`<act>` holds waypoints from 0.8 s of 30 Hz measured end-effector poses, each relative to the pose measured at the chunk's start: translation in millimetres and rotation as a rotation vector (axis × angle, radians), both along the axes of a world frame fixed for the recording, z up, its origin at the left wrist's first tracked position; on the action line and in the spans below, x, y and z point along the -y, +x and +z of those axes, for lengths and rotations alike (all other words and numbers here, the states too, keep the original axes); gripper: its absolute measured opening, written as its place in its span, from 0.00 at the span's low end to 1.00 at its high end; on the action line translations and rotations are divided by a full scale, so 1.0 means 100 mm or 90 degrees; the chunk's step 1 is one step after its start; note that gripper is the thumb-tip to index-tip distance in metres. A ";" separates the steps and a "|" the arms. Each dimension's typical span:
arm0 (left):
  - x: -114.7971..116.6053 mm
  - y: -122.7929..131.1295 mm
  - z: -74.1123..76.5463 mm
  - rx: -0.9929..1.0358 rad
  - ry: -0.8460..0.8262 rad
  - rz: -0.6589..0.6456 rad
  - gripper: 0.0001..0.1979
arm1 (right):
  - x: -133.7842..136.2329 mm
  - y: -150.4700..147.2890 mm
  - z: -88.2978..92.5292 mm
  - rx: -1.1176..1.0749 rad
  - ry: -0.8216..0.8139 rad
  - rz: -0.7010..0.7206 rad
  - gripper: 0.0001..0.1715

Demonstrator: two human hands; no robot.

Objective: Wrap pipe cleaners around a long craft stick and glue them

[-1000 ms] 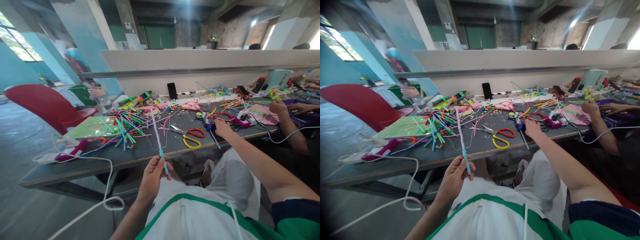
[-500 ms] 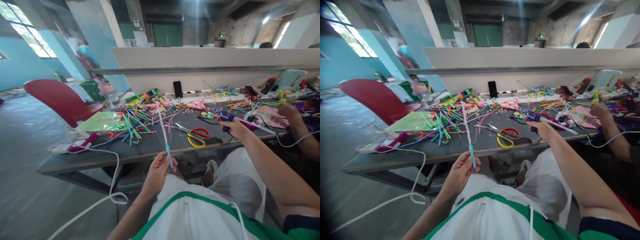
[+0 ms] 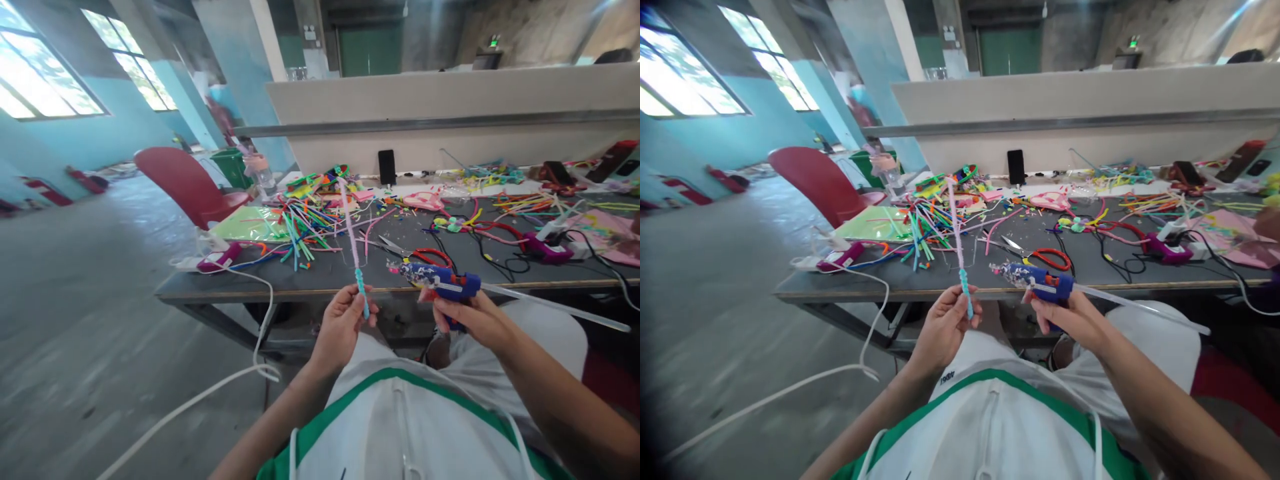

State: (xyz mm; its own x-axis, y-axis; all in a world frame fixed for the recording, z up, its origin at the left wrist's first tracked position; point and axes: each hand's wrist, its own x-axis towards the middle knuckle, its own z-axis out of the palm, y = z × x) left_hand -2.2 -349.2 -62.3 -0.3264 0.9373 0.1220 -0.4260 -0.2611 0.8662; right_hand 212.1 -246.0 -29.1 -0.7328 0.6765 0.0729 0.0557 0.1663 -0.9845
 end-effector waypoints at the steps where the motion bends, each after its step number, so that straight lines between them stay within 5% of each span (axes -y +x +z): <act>1: 0.00 -0.01 0.01 0.001 0.012 0.022 0.10 | 0.06 -0.03 -0.05 -0.037 -0.035 0.011 0.18; 4: 0.00 -0.02 0.02 0.005 0.033 0.051 0.11 | 0.15 -0.09 -0.19 -0.102 -0.112 0.032 0.17; 13: -0.10 0.13 -0.01 0.089 -0.014 -0.064 0.11 | 0.23 -0.22 -0.38 -0.082 -0.172 0.066 0.18; 24: 0.01 0.02 -0.09 0.015 -0.052 -0.078 0.18 | 0.23 -0.05 -0.20 -0.071 0.004 -0.101 0.15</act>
